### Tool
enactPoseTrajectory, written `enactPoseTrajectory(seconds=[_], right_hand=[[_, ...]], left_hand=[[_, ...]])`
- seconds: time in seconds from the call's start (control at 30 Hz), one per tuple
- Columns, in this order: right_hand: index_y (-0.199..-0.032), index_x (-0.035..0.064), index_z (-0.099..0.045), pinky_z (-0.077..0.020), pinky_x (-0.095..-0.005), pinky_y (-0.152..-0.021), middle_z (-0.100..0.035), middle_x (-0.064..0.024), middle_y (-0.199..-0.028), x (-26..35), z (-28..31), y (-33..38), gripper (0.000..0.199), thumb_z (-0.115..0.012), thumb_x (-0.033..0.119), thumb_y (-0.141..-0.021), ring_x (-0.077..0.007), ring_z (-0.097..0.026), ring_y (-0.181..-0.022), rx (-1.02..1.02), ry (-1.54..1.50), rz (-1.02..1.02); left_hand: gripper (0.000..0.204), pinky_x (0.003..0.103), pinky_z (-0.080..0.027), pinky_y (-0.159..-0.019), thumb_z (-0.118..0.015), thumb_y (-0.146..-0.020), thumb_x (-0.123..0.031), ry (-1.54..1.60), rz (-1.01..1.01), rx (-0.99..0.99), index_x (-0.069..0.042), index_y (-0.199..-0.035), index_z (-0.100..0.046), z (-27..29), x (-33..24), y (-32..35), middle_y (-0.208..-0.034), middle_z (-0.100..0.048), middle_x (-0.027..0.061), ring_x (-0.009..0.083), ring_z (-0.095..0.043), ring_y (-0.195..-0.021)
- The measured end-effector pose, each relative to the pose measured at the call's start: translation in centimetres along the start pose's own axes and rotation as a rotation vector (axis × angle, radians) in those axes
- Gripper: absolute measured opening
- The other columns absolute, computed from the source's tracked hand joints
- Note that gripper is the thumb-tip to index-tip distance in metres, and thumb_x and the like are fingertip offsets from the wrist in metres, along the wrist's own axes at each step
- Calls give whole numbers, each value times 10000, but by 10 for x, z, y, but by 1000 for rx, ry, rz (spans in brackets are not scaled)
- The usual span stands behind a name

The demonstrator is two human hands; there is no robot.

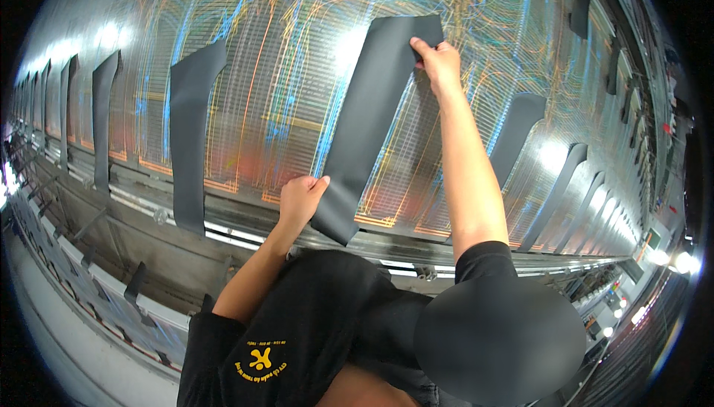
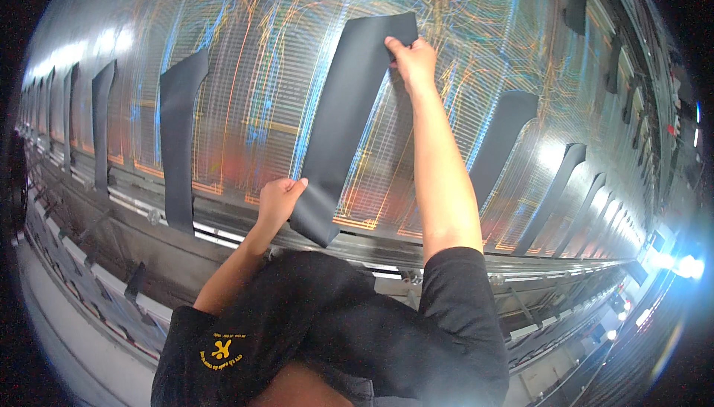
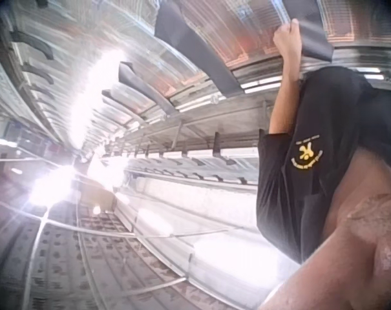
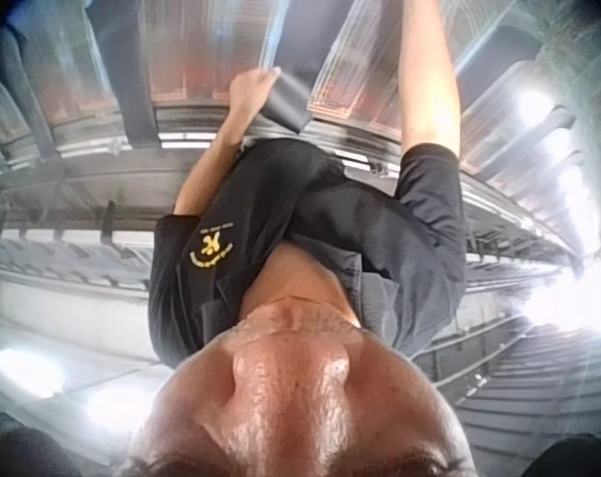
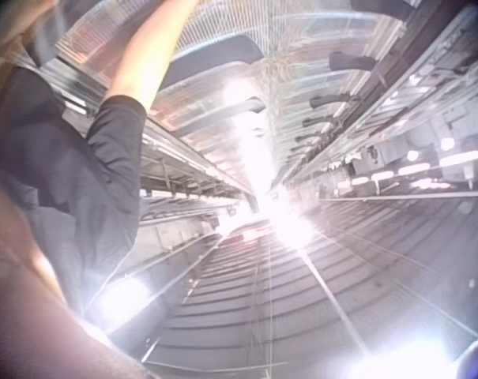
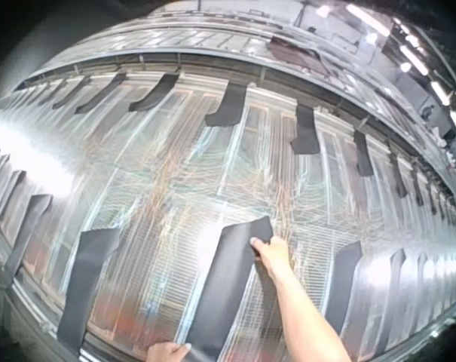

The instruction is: The person repeatedly places and smooths black tape strips onto a curved, illuminated grid surface. They lift and reposition the tape multiple times to adjust alignment before pressing it down.

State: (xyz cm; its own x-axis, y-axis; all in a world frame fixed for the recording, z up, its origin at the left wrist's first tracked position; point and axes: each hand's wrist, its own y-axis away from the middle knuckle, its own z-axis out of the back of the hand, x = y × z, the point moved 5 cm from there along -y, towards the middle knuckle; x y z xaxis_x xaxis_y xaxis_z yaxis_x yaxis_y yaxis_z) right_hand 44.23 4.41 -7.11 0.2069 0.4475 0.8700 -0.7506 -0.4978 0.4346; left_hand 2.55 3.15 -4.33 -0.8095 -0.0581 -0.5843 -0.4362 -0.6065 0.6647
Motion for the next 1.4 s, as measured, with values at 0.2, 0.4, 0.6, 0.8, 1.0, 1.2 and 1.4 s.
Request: enactPoseTrajectory(seconds=[0.2,0.4,0.6,0.8,1.0,1.2,1.4], right_hand=[[-1029,8,-747,-567,-269,-593,-730,-35,-814,35,20,-1,285,-777,282,-956,-121,-693,-672,-156,316,143],[-979,42,-775,-516,-308,-645,-725,-19,-769,18,39,-19,250,-803,285,-926,-116,-643,-670,-206,473,279],[-955,54,-775,-523,-331,-700,-735,-46,-802,16,39,-17,254,-811,298,-895,-153,-663,-722,-217,437,200],[-956,38,-764,-516,-307,-691,-720,-26,-781,12,39,-18,256,-817,281,-902,-125,-639,-704,-220,412,199],[-929,31,-751,-519,-304,-692,-714,-31,-762,11,37,-17,255,-827,271,-888,-125,-637,-696,-230,383,179],[-1113,29,-695,-550,-374,-804,-722,-139,-985,12,38,-12,357,-826,246,-861,-281,-702,-908,-358,441,189],[-1411,22,-585,-389,-558,-1135,-492,-266,-1505,45,-36,64,597,-743,355,-940,-441,-501,-1358,-174,896,867]], left_hand=[[578,467,-390,-568,-674,-962,-460,-7,42,9,2,-643,-537,-1,1,-5,-552,-492,151,306,-476,-511],[512,402,-457,-591,-724,-939,-459,-19,88,29,18,-753,-709,5,-8,-3,-579,-599,86,194,-570,-553],[508,400,-493,-619,-724,-934,-473,-41,39,-12,19,-809,-747,2,-1,-4,-600,-637,116,228,-645,-584],[517,403,-493,-617,-727,-932,-471,-20,61,-27,32,-813,-745,6,-11,-1,-604,-642,124,240,-652,-589],[481,423,-513,-653,-728,-929,-439,-49,76,1,31,-827,-748,5,-7,-3,-680,-691,170,303,-696,-652],[483,424,-501,-625,-726,-937,-435,-4,84,6,20,-772,-724,7,-16,0,-600,-640,143,285,-671,-604],[535,391,-434,-549,-716,-949,-458,-56,54,36,-9,-670,-640,-1,9,-8,-529,-537,64,170,-528,-508]])
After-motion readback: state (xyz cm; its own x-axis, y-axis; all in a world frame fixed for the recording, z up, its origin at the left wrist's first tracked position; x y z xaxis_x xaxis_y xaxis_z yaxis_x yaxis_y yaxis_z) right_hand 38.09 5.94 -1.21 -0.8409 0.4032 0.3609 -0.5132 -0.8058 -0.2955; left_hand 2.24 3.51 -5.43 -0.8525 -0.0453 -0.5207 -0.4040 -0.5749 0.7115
